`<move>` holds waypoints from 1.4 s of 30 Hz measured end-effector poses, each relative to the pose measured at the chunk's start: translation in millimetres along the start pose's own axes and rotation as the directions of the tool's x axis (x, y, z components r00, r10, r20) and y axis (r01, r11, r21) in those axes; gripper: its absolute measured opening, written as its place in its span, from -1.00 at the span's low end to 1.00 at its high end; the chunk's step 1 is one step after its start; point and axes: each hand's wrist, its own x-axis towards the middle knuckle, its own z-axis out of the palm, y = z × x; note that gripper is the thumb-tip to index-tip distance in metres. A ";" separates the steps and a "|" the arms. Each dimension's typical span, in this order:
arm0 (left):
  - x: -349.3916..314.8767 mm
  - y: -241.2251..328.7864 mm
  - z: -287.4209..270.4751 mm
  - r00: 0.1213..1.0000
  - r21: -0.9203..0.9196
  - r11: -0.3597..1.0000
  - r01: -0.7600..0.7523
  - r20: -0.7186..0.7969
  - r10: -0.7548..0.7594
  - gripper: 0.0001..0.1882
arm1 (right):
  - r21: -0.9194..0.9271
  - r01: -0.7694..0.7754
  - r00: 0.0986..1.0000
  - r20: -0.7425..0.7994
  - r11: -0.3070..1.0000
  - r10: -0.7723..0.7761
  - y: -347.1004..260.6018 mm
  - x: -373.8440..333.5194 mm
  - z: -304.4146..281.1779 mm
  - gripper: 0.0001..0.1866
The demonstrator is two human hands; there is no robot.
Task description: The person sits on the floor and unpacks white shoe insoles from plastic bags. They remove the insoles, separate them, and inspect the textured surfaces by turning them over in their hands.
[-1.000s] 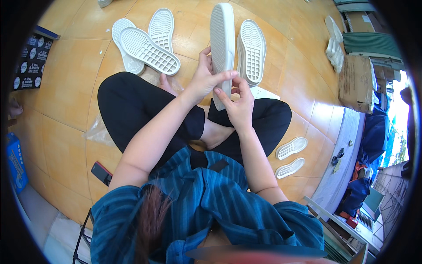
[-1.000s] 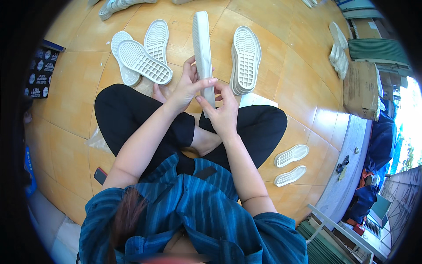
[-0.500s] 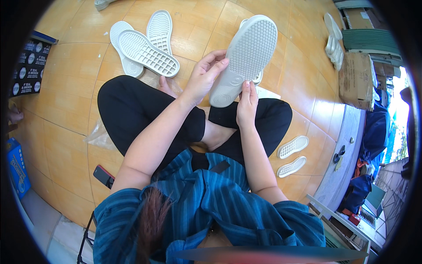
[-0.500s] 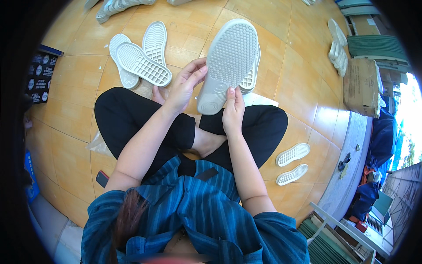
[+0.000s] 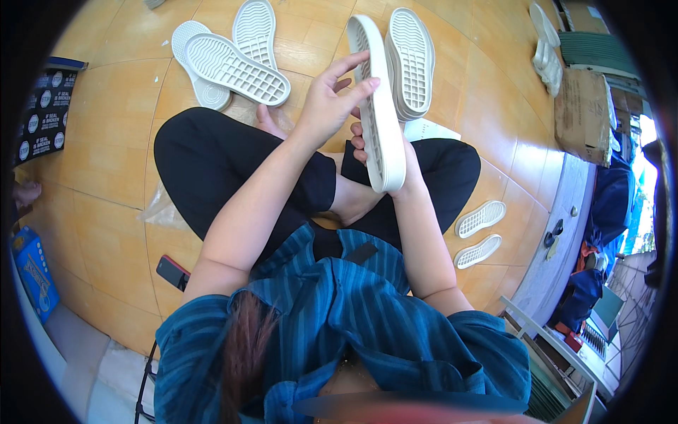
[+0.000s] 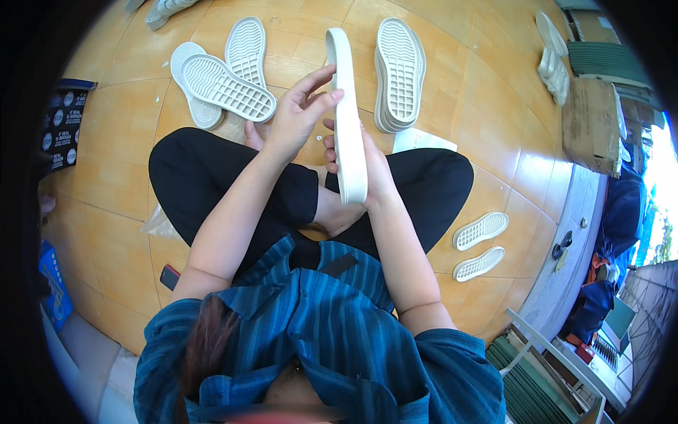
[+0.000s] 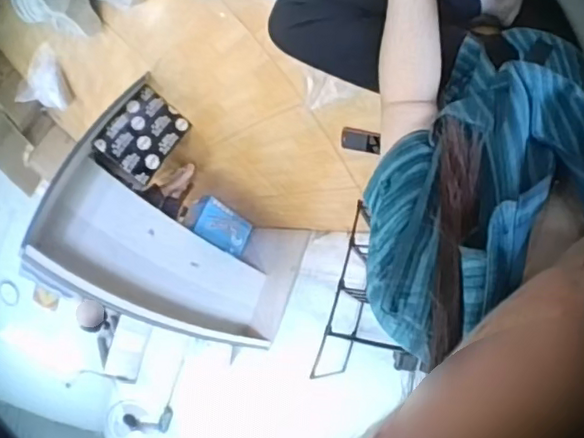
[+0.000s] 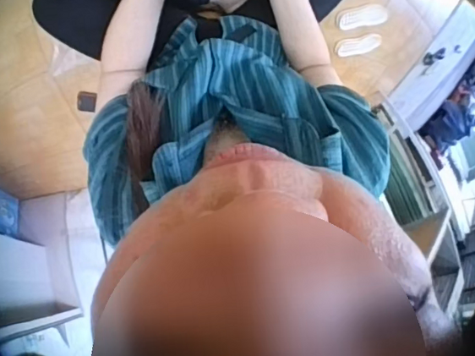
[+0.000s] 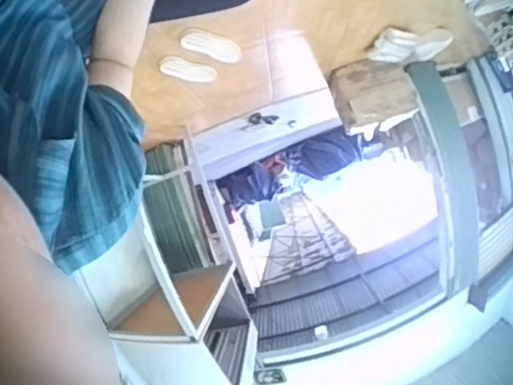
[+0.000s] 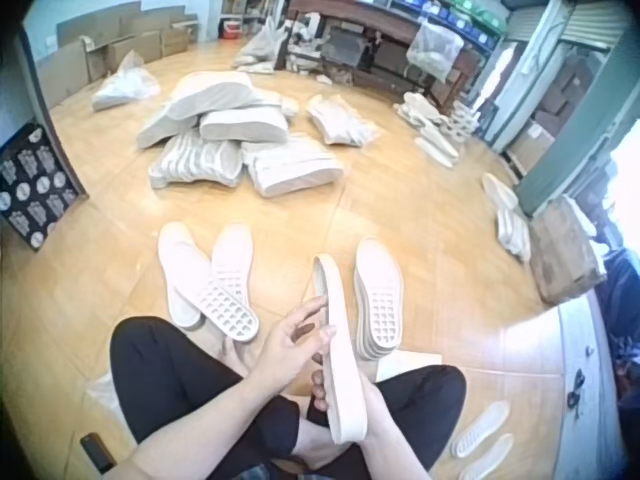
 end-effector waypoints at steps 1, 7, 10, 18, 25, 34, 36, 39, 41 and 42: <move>0.1 0.1 -0.8 0.999 -0.043 0.999 0.015 -0.032 -0.016 -0.46 | 0.065 -0.021 0.999 0.046 0.998 0.018 -0.8 -1.9 2.3 -0.55; 5.0 -4.4 -9.8 0.959 -0.063 0.977 0.206 -0.188 -0.214 -0.49 | 0.401 -0.144 0.981 0.175 0.904 0.079 -4.0 -16.0 18.2 -0.46; 3.8 -6.8 -11.7 0.931 -0.025 0.955 0.297 -0.215 -0.295 -0.50 | 0.550 -0.215 0.967 0.236 0.807 0.096 -6.0 -19.3 23.5 -0.47; 4.9 -2.9 -13.5 0.918 -0.031 0.932 0.360 -0.166 -0.360 -0.50 | 0.540 -0.200 0.979 0.154 0.817 0.137 -10.1 -20.2 32.4 -0.60; 5.5 2.8 -9.0 0.952 -0.397 0.885 0.244 -0.077 -0.297 -0.51 | 0.050 0.166 0.981 -0.106 0.985 -0.160 -11.2 -26.3 53.7 -0.48; 3.7 20.7 -10.8 0.984 -0.520 0.839 0.157 0.006 -0.180 -0.44 | -0.120 0.385 0.921 -0.018 0.915 -0.390 -15.7 -13.5 50.8 -0.47; 3.8 22.3 -10.9 0.988 -0.535 0.835 0.130 -0.004 -0.156 -0.47 | -0.133 0.390 0.919 -0.010 0.911 -0.395 -15.5 -12.4 47.4 -0.47; 2.9 23.2 -9.6 0.989 -0.526 0.842 0.118 -0.010 -0.145 -0.46 | -0.154 0.396 0.913 -0.032 0.905 -0.406 -14.3 -11.0 42.7 -0.47; 1.9 23.4 -8.7 0.988 -0.502 0.853 0.141 0.013 -0.155 -0.45 | -0.154 0.403 0.909 -0.046 0.902 -0.414 -13.6 -9.6 39.6 -0.47; 1.4 23.6 -8.5 0.986 -0.491 0.857 0.153 0.012 -0.169 -0.45 | -0.148 0.405 0.908 -0.052 0.902 -0.416 -13.5 -8.8 38.0 -0.48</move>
